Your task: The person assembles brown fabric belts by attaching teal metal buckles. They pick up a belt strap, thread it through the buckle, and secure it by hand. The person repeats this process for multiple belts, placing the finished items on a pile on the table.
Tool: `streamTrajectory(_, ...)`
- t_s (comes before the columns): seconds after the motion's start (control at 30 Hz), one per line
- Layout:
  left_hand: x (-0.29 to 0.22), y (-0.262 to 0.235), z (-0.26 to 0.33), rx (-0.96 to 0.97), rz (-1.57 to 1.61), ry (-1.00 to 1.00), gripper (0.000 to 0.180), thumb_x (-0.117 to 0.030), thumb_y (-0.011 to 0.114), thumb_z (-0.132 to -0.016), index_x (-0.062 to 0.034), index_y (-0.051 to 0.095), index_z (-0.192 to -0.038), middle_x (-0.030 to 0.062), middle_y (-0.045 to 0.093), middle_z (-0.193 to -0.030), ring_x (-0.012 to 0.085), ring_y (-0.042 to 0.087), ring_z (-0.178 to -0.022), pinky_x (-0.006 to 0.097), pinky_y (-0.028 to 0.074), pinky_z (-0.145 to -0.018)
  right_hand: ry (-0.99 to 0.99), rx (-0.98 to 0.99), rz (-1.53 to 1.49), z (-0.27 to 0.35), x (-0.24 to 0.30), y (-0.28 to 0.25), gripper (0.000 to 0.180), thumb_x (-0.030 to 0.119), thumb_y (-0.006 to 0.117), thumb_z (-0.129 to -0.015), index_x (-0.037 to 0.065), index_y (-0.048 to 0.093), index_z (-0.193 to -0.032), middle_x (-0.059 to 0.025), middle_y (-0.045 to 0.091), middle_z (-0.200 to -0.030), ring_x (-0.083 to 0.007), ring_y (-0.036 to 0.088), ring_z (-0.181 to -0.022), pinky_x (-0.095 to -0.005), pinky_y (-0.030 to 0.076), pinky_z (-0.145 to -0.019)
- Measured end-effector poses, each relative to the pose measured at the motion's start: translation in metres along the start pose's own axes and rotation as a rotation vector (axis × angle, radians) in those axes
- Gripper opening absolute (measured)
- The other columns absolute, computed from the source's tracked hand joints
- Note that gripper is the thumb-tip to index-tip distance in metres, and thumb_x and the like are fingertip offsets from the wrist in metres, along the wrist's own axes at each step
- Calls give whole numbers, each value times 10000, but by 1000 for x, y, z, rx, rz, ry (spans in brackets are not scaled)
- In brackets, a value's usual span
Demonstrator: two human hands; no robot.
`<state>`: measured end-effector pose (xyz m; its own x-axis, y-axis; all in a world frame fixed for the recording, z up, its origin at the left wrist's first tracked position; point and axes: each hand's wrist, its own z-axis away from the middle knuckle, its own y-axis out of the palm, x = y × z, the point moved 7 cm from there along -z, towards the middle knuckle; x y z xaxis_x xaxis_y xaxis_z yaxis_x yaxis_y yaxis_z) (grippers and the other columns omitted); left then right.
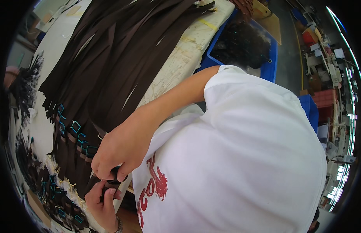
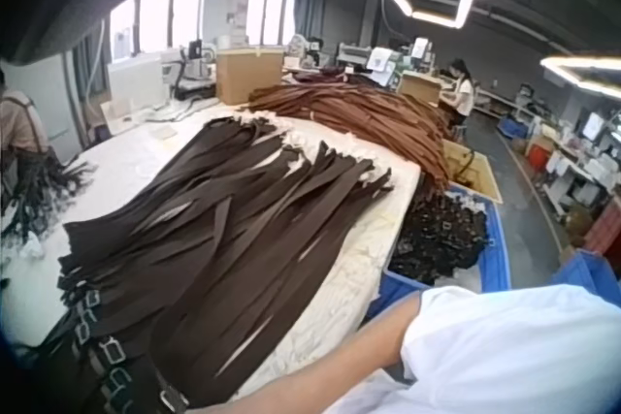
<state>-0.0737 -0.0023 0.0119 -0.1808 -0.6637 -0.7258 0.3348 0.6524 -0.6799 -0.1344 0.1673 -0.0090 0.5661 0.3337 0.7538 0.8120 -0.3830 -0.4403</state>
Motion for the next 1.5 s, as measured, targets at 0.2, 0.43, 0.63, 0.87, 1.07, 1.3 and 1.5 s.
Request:
streamTrajectory(0.2, 13, 16, 1, -135, 137, -44, 525, -433, 703, -1027, 57, 657, -841, 94, 693, -674, 131, 583, -498, 269, 473, -567, 159, -34, -108, -10, -12, 10, 256, 172, 704, -1008, 14, 579, -850, -86, 617, -818, -322, 614, -806, -428, 502, -771)
streamTrajectory(0.43, 44, 10, 6, -381, 435, 173, 598, -504, 761, -988, 56, 671, -800, 93, 675, -592, 148, 652, -488, 260, 471, -460, 296, -95, -702, -19, -27, 5, 360, 342, 755, -1018, 27, 587, -970, -62, 743, -919, -155, 634, -843, -347, 497, -768)
streamTrajectory(0.63, 54, 2, 20, 26, 609, -78, 544, -447, 854, -909, 71, 692, -937, 141, 706, -761, 253, 710, -568, 361, 576, -523, 369, 409, -794, -25, -25, 24, 435, 393, 775, -1012, -7, 728, -1176, -90, 787, -1002, -166, 768, -880, -322, 596, -802)
streamTrajectory(0.87, 31, 28, 35, 446, 579, -261, 281, -46, 678, -973, 135, 707, -1186, 148, 741, -942, 204, 712, -837, 298, 550, -739, 576, 517, -726, -12, -16, 44, 430, 440, 804, -961, 13, 792, -907, -68, 777, -789, -148, 717, -647, -289, 582, -597)
streamTrajectory(1.07, 1, 14, 31, 210, 145, -183, 736, -186, 848, -903, 28, 522, -1528, 227, 701, -1295, 319, 700, -1178, 436, 560, -995, 678, 296, -633, -15, -17, 40, 454, 421, 776, -975, 19, 763, -765, -43, 728, -675, -124, 658, -556, -290, 543, -526)
streamTrajectory(1.3, -24, 25, 17, -12, -232, 53, 572, -265, 922, -843, 25, 689, -1278, 230, 722, -1186, 428, 690, -1052, 464, 563, -890, 729, 319, -1012, 1, -51, 72, 254, 182, 667, -1043, -42, 754, -960, -120, 781, -855, -169, 719, -684, -298, 586, -595)
streamTrajectory(1.5, -32, 40, 6, -85, -170, 104, 550, -280, 932, -829, 14, 679, -1219, 209, 716, -1070, 440, 680, -953, 474, 548, -809, 845, 370, -786, 9, -40, 54, 278, 194, 717, -1016, -50, 781, -898, -115, 801, -826, -148, 717, -650, -298, 575, -541)
